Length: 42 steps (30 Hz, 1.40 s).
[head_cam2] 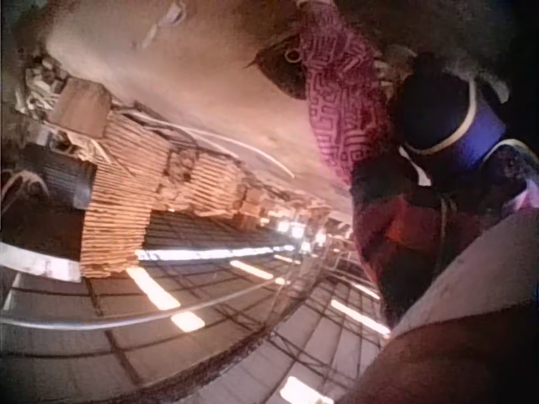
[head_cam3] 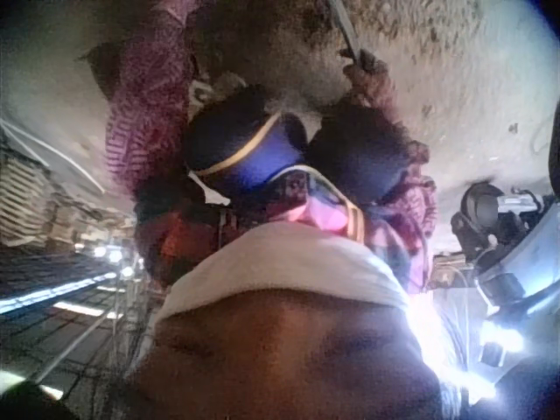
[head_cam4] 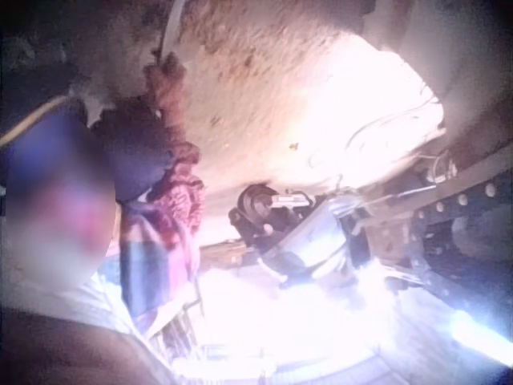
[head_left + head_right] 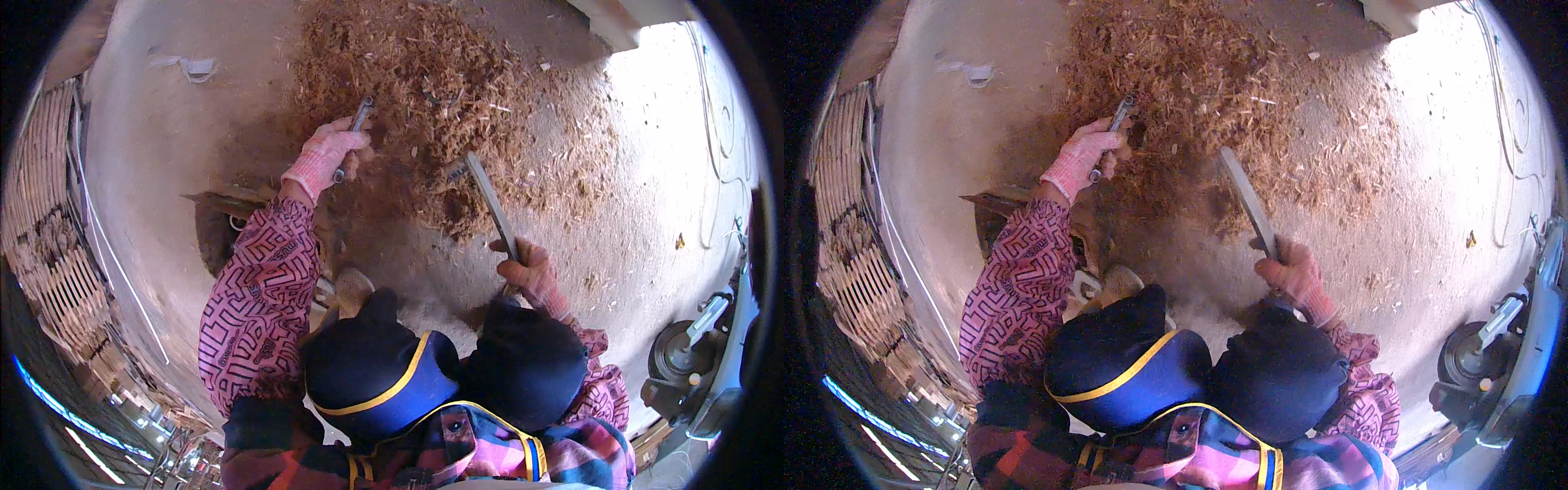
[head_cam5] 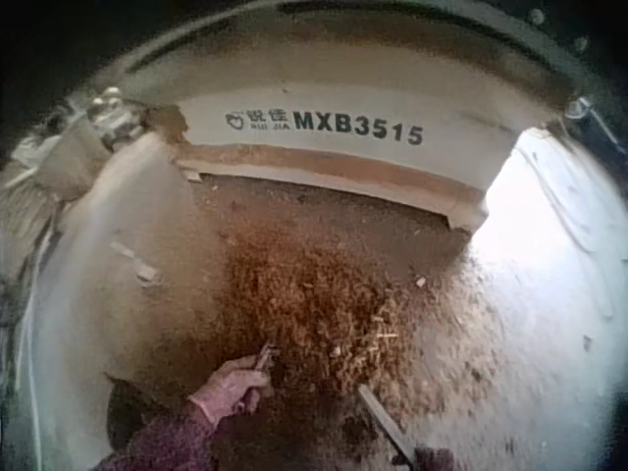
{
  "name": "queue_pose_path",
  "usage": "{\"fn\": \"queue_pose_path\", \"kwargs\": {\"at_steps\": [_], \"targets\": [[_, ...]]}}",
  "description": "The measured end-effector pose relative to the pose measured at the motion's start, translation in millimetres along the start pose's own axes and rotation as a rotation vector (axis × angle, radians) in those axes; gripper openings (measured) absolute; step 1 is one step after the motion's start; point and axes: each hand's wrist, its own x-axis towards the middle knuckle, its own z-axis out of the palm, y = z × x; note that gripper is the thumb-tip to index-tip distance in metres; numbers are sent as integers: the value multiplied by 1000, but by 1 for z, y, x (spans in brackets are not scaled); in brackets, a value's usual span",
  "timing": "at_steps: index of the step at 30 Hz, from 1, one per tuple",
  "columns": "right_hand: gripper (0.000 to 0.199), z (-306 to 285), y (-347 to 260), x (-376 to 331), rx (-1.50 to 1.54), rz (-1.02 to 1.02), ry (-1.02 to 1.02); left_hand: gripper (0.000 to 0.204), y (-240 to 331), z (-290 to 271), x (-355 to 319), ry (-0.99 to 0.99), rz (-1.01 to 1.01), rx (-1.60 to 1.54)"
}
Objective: The person removes a metal tray filled with sawdust from a machine and dumps the contents onto the floor. They then use a metal scraper to clean the remaining sawdust from the tray and the floor area. Finally, they use a broom and shovel to sweep the sawdust into a pile.
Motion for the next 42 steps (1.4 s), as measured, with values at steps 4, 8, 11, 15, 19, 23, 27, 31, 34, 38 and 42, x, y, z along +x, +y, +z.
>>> {"fn": "queue_pose_path", "kwargs": {"at_steps": [4, 8, 11, 15, 19, 23, 27, 31, 34, 38, 42], "targets": [[40, -1, 9, 2, -14, -51, 30, 26, -18, -3, 1, -48, 16, -220], [41, 0, -3, -3, -44, 58, 36, 28, -26, -8, 3, -99, -23, -293], [41, -1, -3, 0, -123, 29, 40, 32, -25, -6, -2, -159, 4, -223], [37, -1, -15, 10, -387, -142, 66, 33, -18, 16, -18, -184, 32, -285], [39, 20, -66, 21, -626, -291, 106, 37, -2, 40, -35, -160, 35, -217], [45, 28, -90, 51, -836, -314, 173, 40, -3, 49, -35, -323, 156, -246], [44, 32, -84, 27, -797, -328, 279, 40, -9, 50, -37, -238, 124, -185], [42, 35, -71, 34, -876, -231, 266, 45, -25, 52, -45, -248, 153, -309], [41, 32, -58, 43, -995, -247, 266, 41, -32, 51, -43, -193, 47, -459], [38, 36, -52, 19, -938, -291, 343, 30, -32, 49, -40, -96, 152, -329], [35, 38, -65, 41, -1084, -229, 253, 25, -34, 54, -48, -120, 75, -364]]}}
